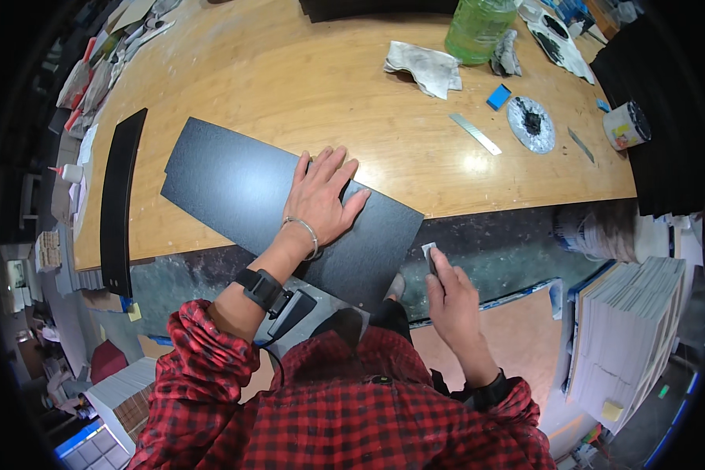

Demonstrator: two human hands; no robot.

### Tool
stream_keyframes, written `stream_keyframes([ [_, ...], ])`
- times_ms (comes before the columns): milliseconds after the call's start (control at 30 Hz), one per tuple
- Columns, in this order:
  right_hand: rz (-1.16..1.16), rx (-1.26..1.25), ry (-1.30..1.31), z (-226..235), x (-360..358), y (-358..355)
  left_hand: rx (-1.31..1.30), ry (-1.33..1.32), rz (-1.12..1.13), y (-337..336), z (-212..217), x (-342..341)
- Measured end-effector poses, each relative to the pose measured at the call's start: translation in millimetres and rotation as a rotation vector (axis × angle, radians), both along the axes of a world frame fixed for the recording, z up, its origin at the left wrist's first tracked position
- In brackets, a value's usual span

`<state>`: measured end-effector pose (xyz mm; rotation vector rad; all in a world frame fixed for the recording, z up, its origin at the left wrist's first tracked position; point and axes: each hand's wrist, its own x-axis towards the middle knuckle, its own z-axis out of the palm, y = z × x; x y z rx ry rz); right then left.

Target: Cleaning and touching up the edges of black furniture panels on a workbench.

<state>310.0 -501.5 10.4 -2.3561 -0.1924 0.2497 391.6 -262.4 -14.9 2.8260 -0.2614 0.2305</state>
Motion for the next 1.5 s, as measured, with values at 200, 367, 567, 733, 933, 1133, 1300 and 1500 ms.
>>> stream_keyframes([
  [200,0.154,-0.281,0.063,35.1,18.1,11.3,-0.011,-0.004,0.002,0.6,-1.4,0.8],
  [367,0.244,-0.386,0.045,25.2,14.3,18.9,-0.031,-0.005,-0.002,-0.5,-0.4,1.6],
  [567,0.308,-0.403,0.103,28.0,-4.1,23.5,0.008,-0.010,0.008,-1.2,-3.6,3.0],
  [733,0.242,-0.225,0.249,23.9,-1.4,5.1,0.043,0.042,0.013,-0.8,-3.1,3.4],
  [933,0.057,0.133,0.024,-3.2,-2.8,0.1,0.044,0.005,0.008,-2.4,-1.7,6.2],
  [1133,0.027,0.096,0.023,-1.5,-2.1,1.0,0.029,-0.002,0.011,-4.3,-3.4,5.2],
  [1300,0.139,-0.226,-0.092,27.6,20.8,5.2,0.019,-0.049,0.008,-0.8,-8.5,5.5],
  [1500,0.299,-0.325,-0.178,37.8,42.6,20.6,0.011,-0.052,0.014,-0.2,-9.5,6.9],
])
